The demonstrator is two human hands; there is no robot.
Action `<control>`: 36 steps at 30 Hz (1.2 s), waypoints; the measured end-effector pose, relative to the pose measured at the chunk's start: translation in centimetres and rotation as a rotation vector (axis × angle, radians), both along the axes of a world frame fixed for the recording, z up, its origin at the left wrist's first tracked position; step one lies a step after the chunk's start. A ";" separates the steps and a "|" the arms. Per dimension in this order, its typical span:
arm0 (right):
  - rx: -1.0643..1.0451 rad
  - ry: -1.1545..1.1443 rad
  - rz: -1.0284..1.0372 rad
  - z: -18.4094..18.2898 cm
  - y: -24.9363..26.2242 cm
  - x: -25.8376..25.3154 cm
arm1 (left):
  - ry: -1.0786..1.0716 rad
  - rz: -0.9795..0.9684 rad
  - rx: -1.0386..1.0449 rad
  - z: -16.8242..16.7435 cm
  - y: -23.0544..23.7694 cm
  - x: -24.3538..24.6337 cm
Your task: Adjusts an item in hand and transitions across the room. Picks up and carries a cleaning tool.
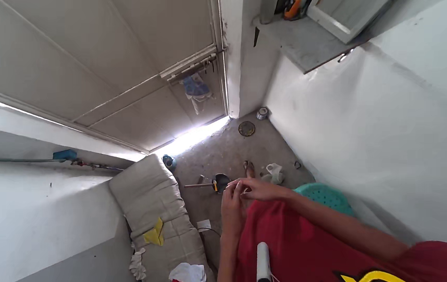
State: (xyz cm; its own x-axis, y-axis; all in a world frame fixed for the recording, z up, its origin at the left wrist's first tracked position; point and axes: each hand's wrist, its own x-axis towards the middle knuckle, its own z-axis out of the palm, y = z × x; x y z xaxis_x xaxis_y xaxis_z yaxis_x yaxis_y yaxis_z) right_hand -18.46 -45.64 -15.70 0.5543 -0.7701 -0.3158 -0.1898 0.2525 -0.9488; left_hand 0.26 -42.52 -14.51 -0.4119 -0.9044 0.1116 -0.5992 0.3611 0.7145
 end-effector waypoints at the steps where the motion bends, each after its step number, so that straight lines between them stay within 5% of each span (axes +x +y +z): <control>1: -0.012 -0.017 -0.007 0.1 -2.2 -1.0 | 0.008 0.008 -0.014 0.0 -2.2 -1.1; 14: -0.276 -0.171 -0.158 8.5 -23.0 -12.6 | 0.257 0.042 -0.316 4.9 -24.1 -12.6; 19: -0.403 -0.013 -0.218 9.3 -28.1 -14.7 | 0.159 0.144 -0.320 2.4 -33.3 -13.2; 30: -0.543 0.005 -0.491 10.5 -39.9 -15.9 | -0.364 0.131 -0.181 -7.4 -62.0 -12.4; 36: -0.674 0.050 -0.652 10.8 -44.0 -15.0 | -0.537 0.094 -0.268 -12.4 -68.9 -12.2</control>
State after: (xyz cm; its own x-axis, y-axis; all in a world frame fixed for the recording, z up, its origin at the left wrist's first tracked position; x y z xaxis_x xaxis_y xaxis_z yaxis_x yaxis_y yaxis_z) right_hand -33.45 -89.67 -4.88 -0.0534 -0.9531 0.2978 -0.2492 -0.2761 -0.9283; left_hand -11.98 -111.38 -26.86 -0.3934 -0.9088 0.1387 -0.8889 0.4146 0.1951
